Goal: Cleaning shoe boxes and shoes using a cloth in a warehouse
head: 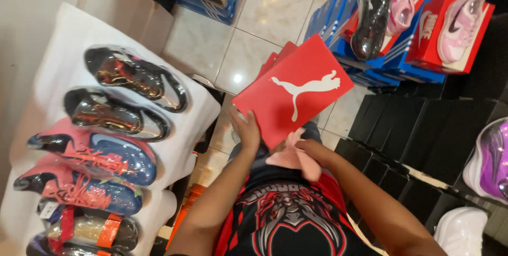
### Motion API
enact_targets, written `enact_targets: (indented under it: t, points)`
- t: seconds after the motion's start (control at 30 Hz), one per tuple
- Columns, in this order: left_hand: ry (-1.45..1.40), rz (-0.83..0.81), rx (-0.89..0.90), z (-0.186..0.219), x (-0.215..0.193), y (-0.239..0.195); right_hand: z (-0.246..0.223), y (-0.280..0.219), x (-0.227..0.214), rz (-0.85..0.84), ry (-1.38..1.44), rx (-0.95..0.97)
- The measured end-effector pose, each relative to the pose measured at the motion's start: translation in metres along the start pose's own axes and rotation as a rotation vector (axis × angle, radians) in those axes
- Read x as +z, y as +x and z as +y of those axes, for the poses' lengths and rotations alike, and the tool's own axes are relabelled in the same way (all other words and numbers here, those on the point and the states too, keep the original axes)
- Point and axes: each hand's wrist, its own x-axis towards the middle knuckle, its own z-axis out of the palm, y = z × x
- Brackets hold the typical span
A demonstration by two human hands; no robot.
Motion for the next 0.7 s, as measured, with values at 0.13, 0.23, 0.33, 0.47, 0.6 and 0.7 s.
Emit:
enact_targets:
  t: [0.13, 0.23, 0.33, 0.47, 0.6, 0.7]
  points:
    - [-0.167, -0.566, 0.761, 0.044, -0.038, -0.058, -0.043, -0.069, 0.041, -0.145, 0.196, -0.217]
    - [-0.224, -0.665, 0.872, 0.028, -0.032, -0.042, -0.074, -0.087, 0.060, -0.405, 0.232, -0.205]
    - [-0.361, -0.438, 0.481, 0.046, -0.054, -0.031, -0.114, -0.029, 0.017, -0.268, -0.485, -0.526]
    - [-0.304, 0.027, -0.314, -0.004, -0.047, -0.023, -0.196, -0.041, -0.023, 0.717, -1.379, -0.861]
    - [-0.481, -0.139, -0.418, 0.063, -0.017, -0.082, -0.213, 0.005, -0.061, 0.542, -1.382, -0.678]
    - [-0.805, -0.033, -0.520, 0.125, -0.023, -0.072, -0.218, -0.002, -0.059, 0.529, -1.396, -0.660]
